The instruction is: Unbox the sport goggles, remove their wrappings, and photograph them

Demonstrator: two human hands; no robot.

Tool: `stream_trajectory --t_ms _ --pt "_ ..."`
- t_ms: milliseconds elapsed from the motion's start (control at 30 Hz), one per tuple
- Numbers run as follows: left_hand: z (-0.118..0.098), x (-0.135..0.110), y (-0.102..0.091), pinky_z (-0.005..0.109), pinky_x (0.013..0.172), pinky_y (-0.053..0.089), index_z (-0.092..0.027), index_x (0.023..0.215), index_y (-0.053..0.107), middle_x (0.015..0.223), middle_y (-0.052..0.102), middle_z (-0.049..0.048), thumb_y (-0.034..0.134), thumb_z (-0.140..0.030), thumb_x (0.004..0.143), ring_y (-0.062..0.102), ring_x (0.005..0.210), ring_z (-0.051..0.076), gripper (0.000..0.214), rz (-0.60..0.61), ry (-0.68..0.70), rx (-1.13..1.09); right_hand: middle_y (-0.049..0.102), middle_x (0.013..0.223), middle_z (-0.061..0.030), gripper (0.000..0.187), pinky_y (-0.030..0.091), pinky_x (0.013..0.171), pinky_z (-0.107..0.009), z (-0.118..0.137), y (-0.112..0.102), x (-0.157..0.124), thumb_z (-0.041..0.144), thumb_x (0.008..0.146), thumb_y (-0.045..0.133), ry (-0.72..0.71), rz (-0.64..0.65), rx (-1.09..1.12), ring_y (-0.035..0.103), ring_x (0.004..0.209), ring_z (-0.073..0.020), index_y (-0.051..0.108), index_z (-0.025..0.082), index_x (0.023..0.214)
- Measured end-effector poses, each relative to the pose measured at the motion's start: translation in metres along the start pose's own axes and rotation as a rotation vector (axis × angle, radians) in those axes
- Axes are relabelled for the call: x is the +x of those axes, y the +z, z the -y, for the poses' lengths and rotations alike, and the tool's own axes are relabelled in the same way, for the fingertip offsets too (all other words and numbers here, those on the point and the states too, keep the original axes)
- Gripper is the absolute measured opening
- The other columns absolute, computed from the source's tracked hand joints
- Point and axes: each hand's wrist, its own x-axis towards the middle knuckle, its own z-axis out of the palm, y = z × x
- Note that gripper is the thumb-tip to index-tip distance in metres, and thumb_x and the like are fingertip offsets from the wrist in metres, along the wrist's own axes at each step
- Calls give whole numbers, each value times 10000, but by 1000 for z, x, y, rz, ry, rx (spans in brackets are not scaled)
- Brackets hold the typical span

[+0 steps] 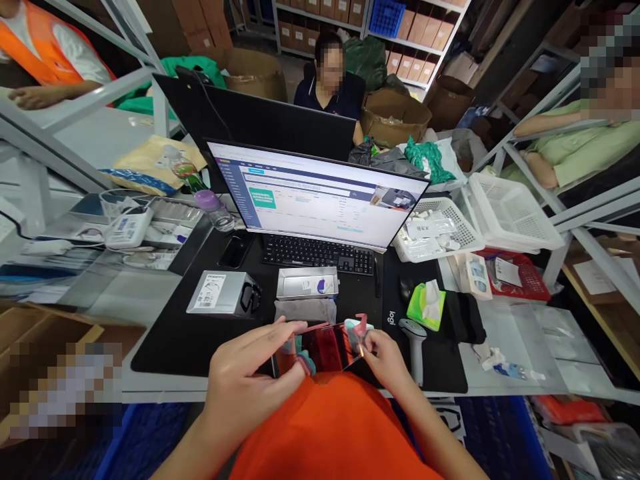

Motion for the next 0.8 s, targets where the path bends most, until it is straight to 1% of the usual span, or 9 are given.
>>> stream_trajectory --t_ms 67,133,200,367,533,700,800 --pt "2 -3 1 265 810 646 -239 932 757 867 802 -15 659 -172 735 779 811 195 230 4 -31 28 565 729 -1 279 353 652 -275 -10 7 5 185 810 654 -17 113 -221 511 702 -167 453 211 617" --pt "5 -8 2 279 818 646 -232 931 763 873 802 -7 652 -182 739 779 831 207 227 -5 -62 50 571 672 7 275 343 618 -279 -18 14 6 134 758 689 -5 183 -290 513 642 -164 485 211 589" --pt "7 -12 3 297 853 640 -219 927 765 884 802 3 648 -181 746 779 845 214 218 -18 -81 51 580 637 9 269 330 591 -281 -23 18 6 110 737 706 4 214 -310 521 606 -168 511 213 583" --pt "5 -17 2 335 903 632 -192 935 766 878 799 11 648 -159 752 778 837 219 221 -35 -105 102 641 688 -19 216 340 601 -289 -23 15 9 108 770 683 -29 267 -352 594 663 -205 554 211 629" --pt "-1 -28 -2 366 964 610 -197 999 751 899 792 -5 649 -123 766 766 774 172 265 -85 -153 150 664 738 -23 182 378 638 -298 -21 11 17 100 780 633 -141 311 -377 624 725 -217 555 212 659" --pt "-6 -47 -6 377 943 621 -216 1021 743 925 795 -3 644 -132 778 772 844 198 275 -133 -229 225 668 720 -17 201 412 652 -326 -20 16 25 91 768 618 -247 390 -396 638 716 -229 531 223 644" --pt "-4 -67 -8 373 917 629 -222 1012 746 936 797 11 654 -176 794 768 907 225 241 -190 -338 297 698 754 -20 229 449 690 -332 -12 19 33 96 781 639 -308 440 -396 669 768 -239 527 234 635"
